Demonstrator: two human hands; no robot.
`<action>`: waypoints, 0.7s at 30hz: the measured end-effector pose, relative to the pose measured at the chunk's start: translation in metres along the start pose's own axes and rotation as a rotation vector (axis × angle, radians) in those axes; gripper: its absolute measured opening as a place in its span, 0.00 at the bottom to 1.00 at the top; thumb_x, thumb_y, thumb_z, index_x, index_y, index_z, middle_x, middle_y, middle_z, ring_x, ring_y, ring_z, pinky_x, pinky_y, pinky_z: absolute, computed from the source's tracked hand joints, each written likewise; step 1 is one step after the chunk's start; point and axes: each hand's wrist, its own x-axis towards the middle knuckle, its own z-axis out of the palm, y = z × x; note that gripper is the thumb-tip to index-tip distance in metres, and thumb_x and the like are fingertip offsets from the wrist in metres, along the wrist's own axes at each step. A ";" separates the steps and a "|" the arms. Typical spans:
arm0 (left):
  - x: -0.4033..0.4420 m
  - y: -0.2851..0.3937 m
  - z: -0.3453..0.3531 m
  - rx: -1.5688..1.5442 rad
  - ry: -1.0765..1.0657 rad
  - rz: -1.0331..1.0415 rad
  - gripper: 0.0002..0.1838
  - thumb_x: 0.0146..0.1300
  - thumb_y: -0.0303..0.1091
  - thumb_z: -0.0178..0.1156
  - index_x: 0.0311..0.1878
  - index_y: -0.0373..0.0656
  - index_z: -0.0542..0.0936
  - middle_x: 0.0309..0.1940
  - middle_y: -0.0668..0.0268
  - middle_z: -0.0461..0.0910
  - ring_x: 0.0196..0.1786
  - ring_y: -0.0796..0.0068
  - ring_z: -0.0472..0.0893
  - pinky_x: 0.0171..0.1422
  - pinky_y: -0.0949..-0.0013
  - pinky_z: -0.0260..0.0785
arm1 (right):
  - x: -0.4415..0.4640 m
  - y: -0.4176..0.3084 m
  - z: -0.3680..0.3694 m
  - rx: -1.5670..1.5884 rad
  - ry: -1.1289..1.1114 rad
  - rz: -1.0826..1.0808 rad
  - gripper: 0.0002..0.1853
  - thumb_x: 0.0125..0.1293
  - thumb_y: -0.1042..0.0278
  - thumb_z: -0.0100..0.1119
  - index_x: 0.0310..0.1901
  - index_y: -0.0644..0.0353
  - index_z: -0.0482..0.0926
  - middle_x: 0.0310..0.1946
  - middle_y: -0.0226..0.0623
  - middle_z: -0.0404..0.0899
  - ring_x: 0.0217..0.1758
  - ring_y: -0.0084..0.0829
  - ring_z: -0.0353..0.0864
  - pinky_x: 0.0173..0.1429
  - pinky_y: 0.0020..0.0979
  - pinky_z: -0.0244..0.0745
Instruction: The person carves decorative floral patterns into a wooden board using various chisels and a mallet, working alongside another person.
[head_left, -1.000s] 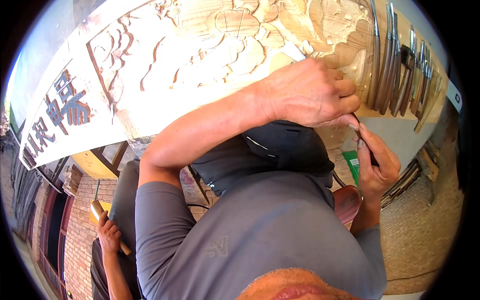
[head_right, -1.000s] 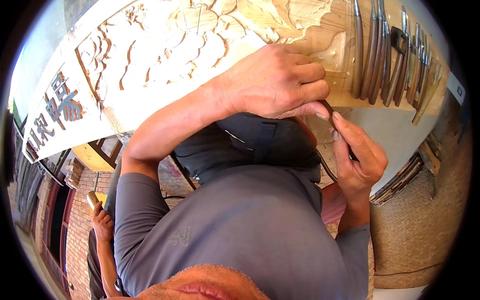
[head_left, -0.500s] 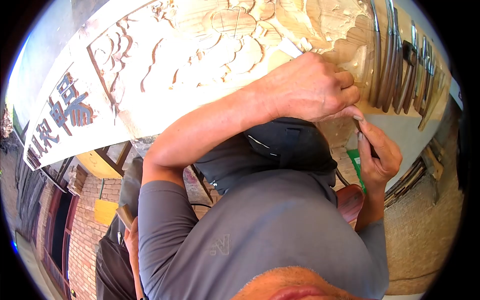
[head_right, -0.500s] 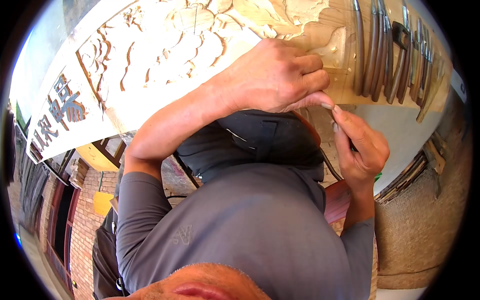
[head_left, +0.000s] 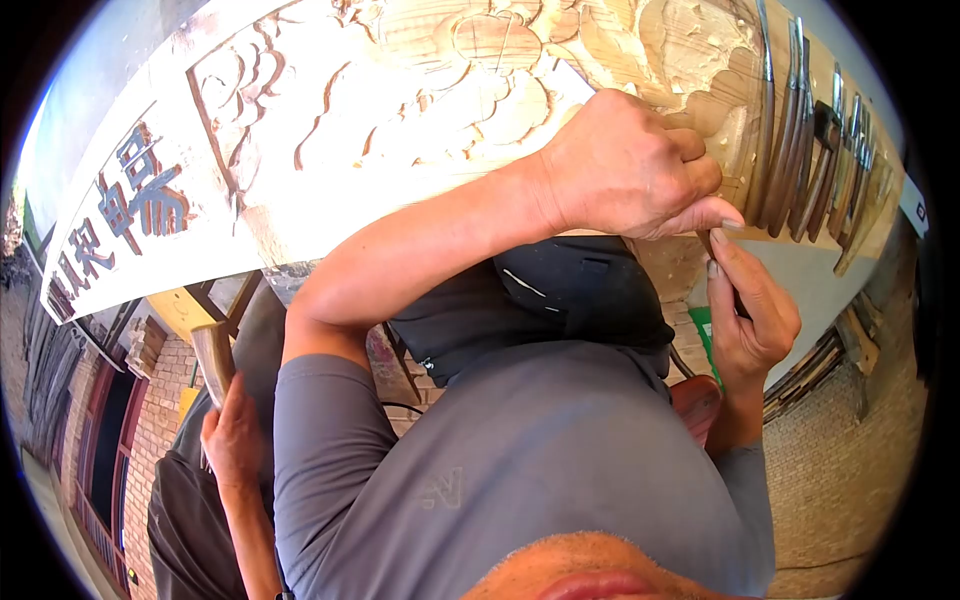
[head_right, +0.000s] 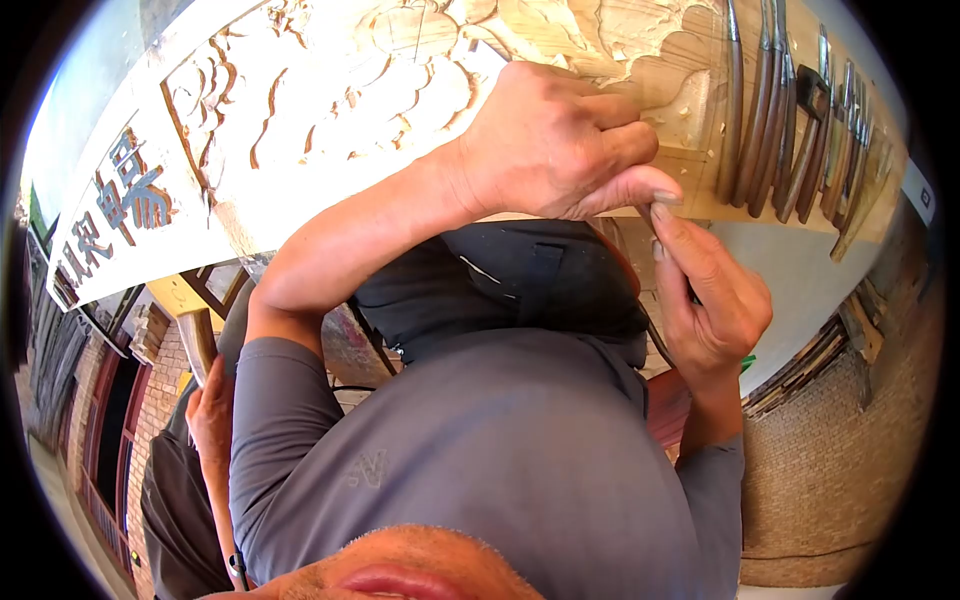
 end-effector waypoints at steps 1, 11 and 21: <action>0.001 0.000 -0.001 0.009 0.021 -0.009 0.26 0.74 0.59 0.72 0.27 0.52 0.78 0.26 0.71 0.76 0.26 0.65 0.84 0.27 0.59 0.73 | 0.004 -0.003 -0.001 -0.014 -0.003 -0.016 0.19 0.68 0.95 0.70 0.59 0.72 0.91 0.51 0.54 0.95 0.49 0.39 0.97 0.55 0.34 0.89; 0.004 -0.003 -0.002 0.038 0.202 -0.025 0.28 0.71 0.63 0.73 0.25 0.53 0.75 0.22 0.72 0.72 0.22 0.69 0.79 0.24 0.62 0.65 | 0.018 -0.022 0.001 -0.047 -0.025 -0.020 0.19 0.70 0.94 0.68 0.61 0.72 0.91 0.48 0.53 0.95 0.47 0.39 0.95 0.52 0.35 0.88; -0.003 0.008 0.009 0.031 0.197 0.308 0.22 0.67 0.55 0.73 0.31 0.54 0.72 0.30 0.74 0.68 0.27 0.77 0.72 0.33 0.68 0.59 | -0.035 0.021 -0.027 0.754 -0.010 0.504 0.20 0.67 0.80 0.70 0.61 0.72 0.89 0.42 0.51 0.92 0.31 0.29 0.87 0.36 0.30 0.81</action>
